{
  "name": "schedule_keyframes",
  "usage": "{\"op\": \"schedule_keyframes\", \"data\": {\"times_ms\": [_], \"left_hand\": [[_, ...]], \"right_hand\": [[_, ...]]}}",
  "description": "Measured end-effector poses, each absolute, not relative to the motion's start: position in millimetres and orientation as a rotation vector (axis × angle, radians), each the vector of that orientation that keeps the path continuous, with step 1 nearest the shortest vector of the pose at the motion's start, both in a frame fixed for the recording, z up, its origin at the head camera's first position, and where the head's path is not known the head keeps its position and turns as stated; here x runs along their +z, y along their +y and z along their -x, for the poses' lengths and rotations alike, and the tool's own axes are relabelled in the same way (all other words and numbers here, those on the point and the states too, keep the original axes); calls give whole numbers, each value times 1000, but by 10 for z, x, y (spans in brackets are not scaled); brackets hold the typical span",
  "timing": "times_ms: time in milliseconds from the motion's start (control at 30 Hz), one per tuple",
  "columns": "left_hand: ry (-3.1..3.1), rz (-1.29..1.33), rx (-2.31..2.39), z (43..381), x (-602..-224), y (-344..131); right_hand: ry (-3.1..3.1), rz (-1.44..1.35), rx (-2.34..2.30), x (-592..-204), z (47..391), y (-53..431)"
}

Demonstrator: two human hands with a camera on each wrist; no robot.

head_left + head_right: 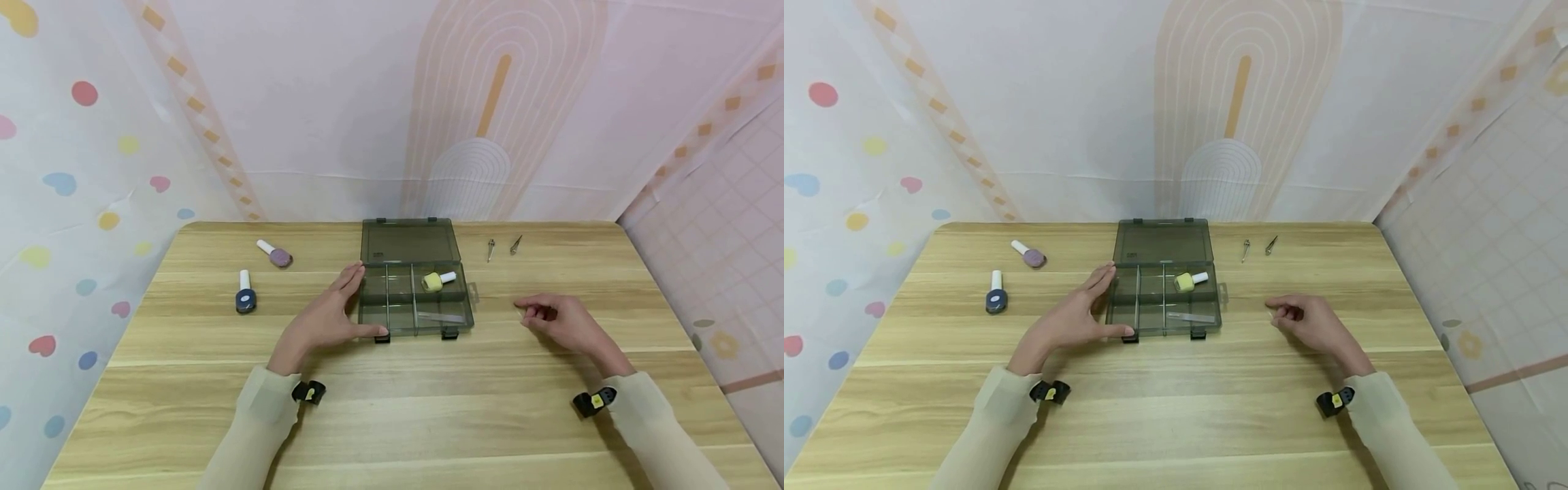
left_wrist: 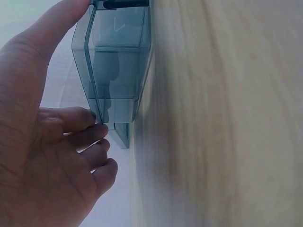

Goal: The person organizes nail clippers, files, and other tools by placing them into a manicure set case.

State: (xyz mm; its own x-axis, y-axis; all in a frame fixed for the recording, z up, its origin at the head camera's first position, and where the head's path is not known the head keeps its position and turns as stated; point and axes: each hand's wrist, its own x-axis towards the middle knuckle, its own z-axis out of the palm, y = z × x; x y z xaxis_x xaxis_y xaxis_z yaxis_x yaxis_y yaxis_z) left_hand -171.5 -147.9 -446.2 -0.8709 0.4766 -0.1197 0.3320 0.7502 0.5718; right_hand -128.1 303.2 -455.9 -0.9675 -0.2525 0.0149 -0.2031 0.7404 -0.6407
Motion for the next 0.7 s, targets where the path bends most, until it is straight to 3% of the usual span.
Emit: {"op": "schedule_keyframes", "data": {"times_ms": [700], "left_hand": [[2694,-630,812,1701,-4442,-1474]], "right_hand": [[2896,329,-1035,-4588,1273,3034]]}}
